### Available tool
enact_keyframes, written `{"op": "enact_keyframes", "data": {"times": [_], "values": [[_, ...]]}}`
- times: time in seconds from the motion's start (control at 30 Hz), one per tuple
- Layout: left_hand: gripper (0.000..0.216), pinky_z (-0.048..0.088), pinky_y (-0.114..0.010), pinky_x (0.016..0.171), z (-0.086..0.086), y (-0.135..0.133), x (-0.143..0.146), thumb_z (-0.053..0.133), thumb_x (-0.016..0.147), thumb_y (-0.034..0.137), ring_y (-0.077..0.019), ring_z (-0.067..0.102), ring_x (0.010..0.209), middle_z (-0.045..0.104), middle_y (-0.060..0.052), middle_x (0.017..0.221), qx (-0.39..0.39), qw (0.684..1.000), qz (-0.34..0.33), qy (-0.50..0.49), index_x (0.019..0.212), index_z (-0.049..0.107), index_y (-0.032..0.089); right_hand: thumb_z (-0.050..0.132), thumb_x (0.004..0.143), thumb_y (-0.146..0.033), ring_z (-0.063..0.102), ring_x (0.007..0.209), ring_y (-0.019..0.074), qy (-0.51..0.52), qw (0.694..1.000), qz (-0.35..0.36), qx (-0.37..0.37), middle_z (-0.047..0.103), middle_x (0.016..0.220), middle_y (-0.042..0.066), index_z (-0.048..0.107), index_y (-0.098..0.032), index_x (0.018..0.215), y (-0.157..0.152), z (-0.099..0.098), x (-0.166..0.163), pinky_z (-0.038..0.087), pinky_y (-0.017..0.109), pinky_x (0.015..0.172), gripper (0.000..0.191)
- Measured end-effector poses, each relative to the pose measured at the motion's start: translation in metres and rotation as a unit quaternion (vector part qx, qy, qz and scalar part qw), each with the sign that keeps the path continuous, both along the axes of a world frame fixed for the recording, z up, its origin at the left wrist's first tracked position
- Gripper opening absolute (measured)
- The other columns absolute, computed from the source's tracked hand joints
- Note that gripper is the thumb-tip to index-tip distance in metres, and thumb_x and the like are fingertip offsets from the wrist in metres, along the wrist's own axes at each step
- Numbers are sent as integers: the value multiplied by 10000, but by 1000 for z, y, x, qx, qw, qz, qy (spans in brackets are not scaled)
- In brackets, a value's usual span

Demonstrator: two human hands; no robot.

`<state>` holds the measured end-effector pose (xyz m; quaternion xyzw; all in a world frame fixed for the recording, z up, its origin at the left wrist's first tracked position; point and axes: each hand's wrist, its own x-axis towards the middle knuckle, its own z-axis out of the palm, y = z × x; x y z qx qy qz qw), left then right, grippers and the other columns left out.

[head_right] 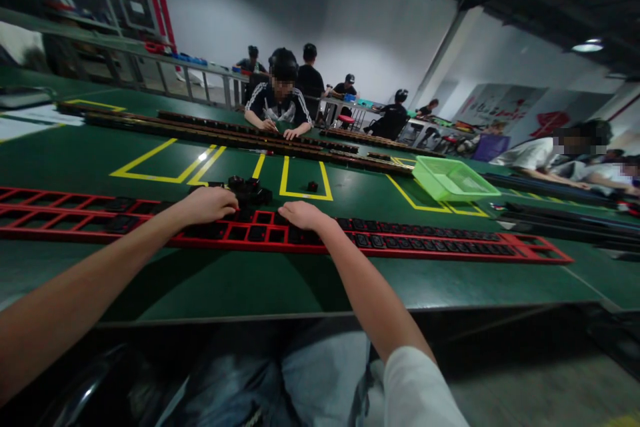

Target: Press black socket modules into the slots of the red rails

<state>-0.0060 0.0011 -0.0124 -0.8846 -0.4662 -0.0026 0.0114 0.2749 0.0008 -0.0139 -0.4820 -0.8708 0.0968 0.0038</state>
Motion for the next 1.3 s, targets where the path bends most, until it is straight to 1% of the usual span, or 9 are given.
{"op": "enact_keyframes", "data": {"times": [0.43, 0.6, 0.67, 0.77, 0.87, 0.97, 1.07, 1.2, 1.3], "values": [[257, 499, -327, 805, -8, 8, -2, 519, 906, 304, -255, 673, 963, 746, -62, 1052, -2, 999, -10, -40, 924, 771, 257, 360, 1080, -436, 646, 941, 197, -25, 999, -21, 13, 714, 1106, 102, 661, -164, 998, -2, -3, -1, 425, 273, 777, 414], [332, 513, -351, 802, -8, 13, -7, 460, 928, 374, -255, 669, 928, 738, -60, 1006, -8, 998, -5, -64, 923, 768, 251, 356, 1080, -429, 648, 961, 198, -29, 999, -13, 20, 715, 1111, 103, 665, -170, 998, -3, -2, 0, 422, 271, 782, 411], [376, 521, -365, 863, -8, 16, -11, 421, 942, 386, -258, 651, 1000, 715, -79, 1078, 34, 992, 5, -117, 999, 759, 230, 338, 1082, -430, 647, 956, 201, -27, 999, -13, 24, 715, 1107, 106, 662, -170, 998, -2, -3, 0, 420, 274, 775, 423], [444, 490, -404, 1013, -13, 22, -16, 434, 929, 368, -280, 577, 1184, 629, -124, 1299, 115, 980, 32, -159, 1237, 684, 171, 329, 1081, -423, 643, 956, 211, -24, 999, -18, 29, 712, 1096, 115, 659, -169, 973, -1, -5, -1, 417, 282, 775, 430], [506, 450, -440, 1084, -19, 26, -19, 468, 916, 365, -298, 540, 1238, 592, -130, 1376, 102, 986, 48, -122, 1355, 615, 163, 335, 1079, -418, 639, 960, 217, -21, 999, -22, 30, 707, 1095, 120, 660, -169, 961, 0, -6, -2, 415, 286, 778, 426], [447, 452, -441, 1074, -22, 28, -19, 476, 924, 371, -293, 556, 1198, 665, -99, 1259, 64, 993, 50, -81, 1300, 662, 218, 341, 1076, -422, 636, 957, 222, -20, 999, -27, 32, 705, 1091, 124, 660, -168, 952, 0, -6, -1, 411, 292, 765, 425], [374, 459, -428, 1046, -22, 29, -18, 494, 916, 344, -288, 557, 1161, 690, -100, 1178, 57, 994, 46, -78, 1181, 727, 219, 361, 1070, -427, 630, 935, 220, -17, 999, -31, 32, 706, 1071, 119, 657, -172, 937, 1, -6, 0, 400, 294, 740, 412], [413, 450, -437, 1042, -21, 32, -23, 512, 907, 373, -300, 541, 1165, 647, -138, 1234, 56, 993, 43, -95, 1200, 724, 174, 362, 1068, -425, 623, 892, 208, -12, 999, -33, 33, 706, 1041, 108, 649, -179, 912, 0, -6, 1, 383, 291, 717, 409], [427, 437, -457, 1044, -20, 34, -30, 511, 908, 466, -321, 535, 1165, 615, -152, 1254, 53, 992, 62, -99, 1070, 768, 166, 366, 1067, -415, 615, 863, 199, -7, 999, -33, 32, 707, 1020, 104, 644, -180, 896, -1, -5, 0, 380, 289, 713, 402]]}}
